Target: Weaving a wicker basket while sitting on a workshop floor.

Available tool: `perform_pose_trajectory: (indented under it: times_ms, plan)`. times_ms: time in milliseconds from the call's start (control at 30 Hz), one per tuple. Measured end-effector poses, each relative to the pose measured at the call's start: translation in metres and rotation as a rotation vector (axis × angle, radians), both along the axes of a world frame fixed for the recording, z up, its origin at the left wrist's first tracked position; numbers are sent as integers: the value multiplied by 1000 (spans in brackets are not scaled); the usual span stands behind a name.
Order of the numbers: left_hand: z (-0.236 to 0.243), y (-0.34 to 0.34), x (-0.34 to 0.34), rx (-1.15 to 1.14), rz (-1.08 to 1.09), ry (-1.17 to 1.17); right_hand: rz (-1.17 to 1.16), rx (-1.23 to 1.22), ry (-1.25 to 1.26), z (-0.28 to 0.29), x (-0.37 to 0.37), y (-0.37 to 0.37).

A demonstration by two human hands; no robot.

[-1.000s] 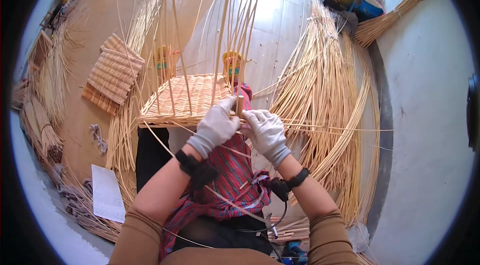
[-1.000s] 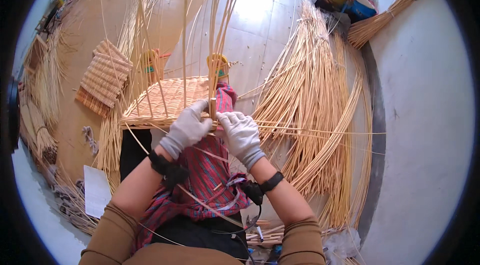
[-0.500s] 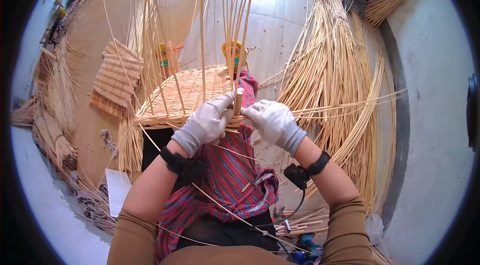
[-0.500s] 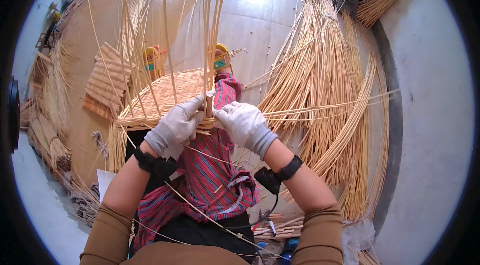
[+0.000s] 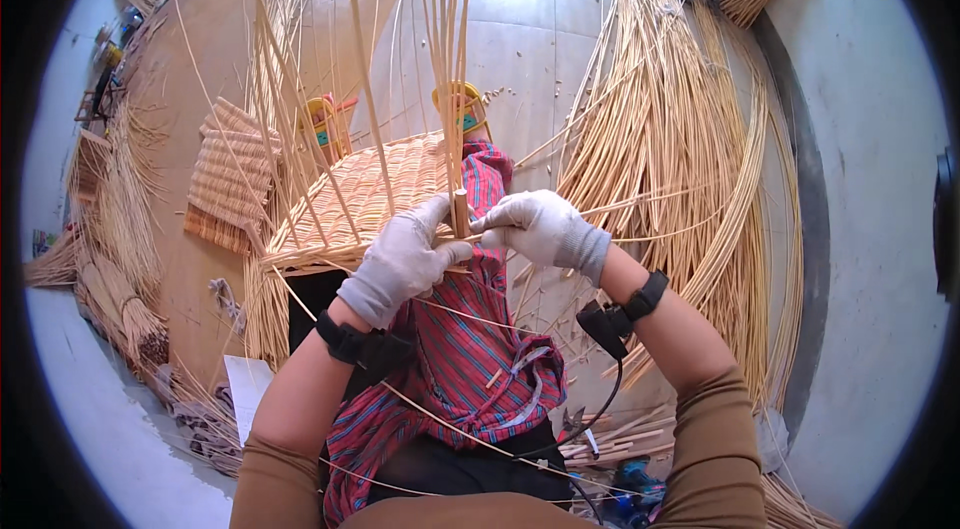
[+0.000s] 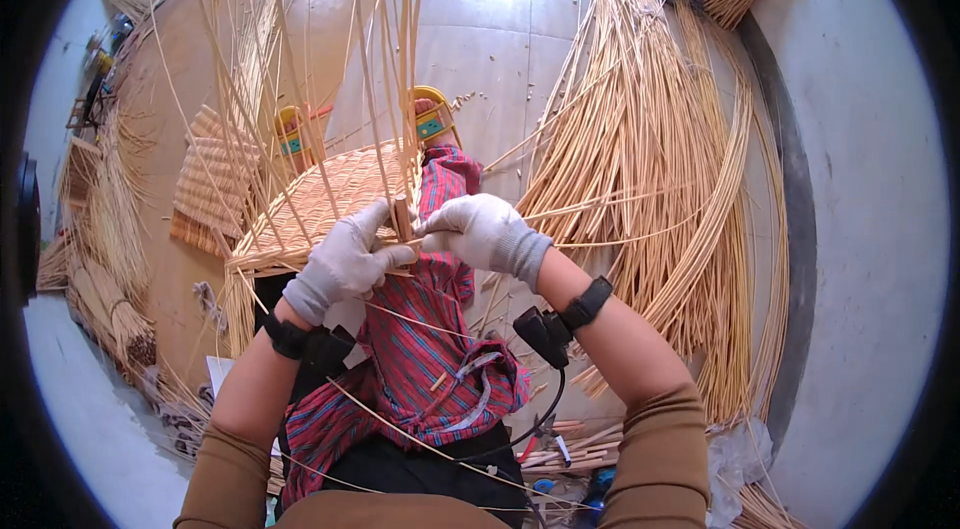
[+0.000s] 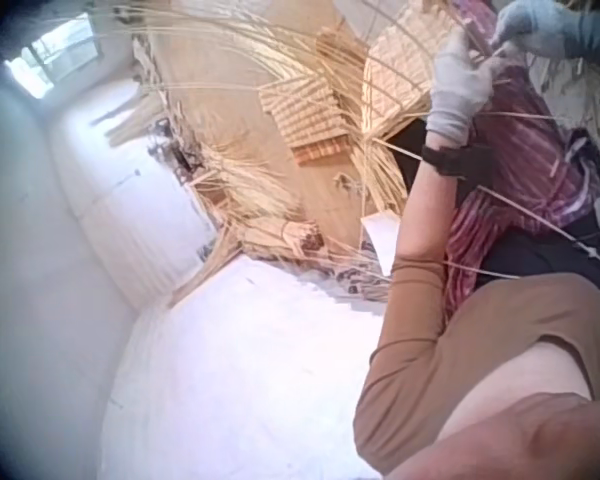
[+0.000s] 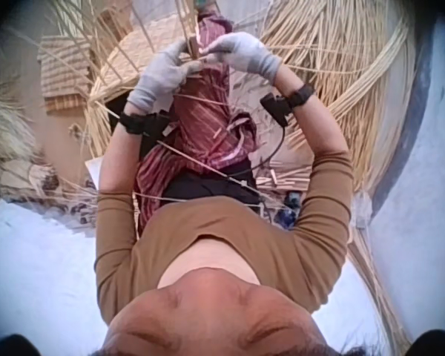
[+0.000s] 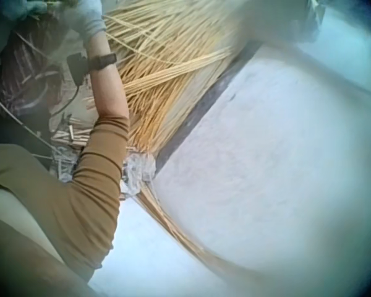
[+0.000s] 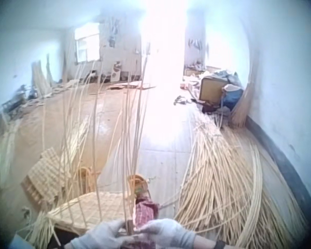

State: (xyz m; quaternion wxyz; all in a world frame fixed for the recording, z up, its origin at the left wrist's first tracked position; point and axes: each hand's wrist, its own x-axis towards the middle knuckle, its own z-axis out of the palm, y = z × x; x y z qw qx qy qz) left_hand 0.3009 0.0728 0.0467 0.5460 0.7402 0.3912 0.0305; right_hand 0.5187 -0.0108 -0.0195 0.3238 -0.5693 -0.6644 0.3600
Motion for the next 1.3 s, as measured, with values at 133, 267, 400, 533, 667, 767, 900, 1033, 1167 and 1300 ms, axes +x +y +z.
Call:
perform_pose_trajectory:
  times_ms: [133, 267, 400, 533, 667, 767, 900, 1033, 1167, 1300]
  plan:
    - [-33, -1, -4, 162, -15, -90, 27, -139, -63, 13, 19, -11]
    - [-36, -8, 2, 153, 50, -61, -109, -67, -253, 16, 27, 3]
    - [-33, -9, 6, 20, 115, -60, -97, -185, -273, 28, 25, 24]
    - [-40, -11, 5, 49, 102, -119, -45, 99, -287, 7, 30, 38]
    - [-31, -12, 7, 124, 54, -105, -45, 261, -337, -35, 23, 63]
    - [-31, -11, 3, 172, 36, -138, 53, 325, -240, -53, 15, 84]
    - [-21, -7, -2, 240, -10, -44, 85, 202, -316, -43, 15, 87]
    - [-25, 1, -9, 243, -71, -92, 103, 107, -410, -26, 18, 85]
    - [-42, 0, -12, 131, -21, -256, 111, 142, -341, -1, 16, 66]
    - [-44, -3, -20, 97, -10, -325, 170, 321, -508, 27, 15, 42]
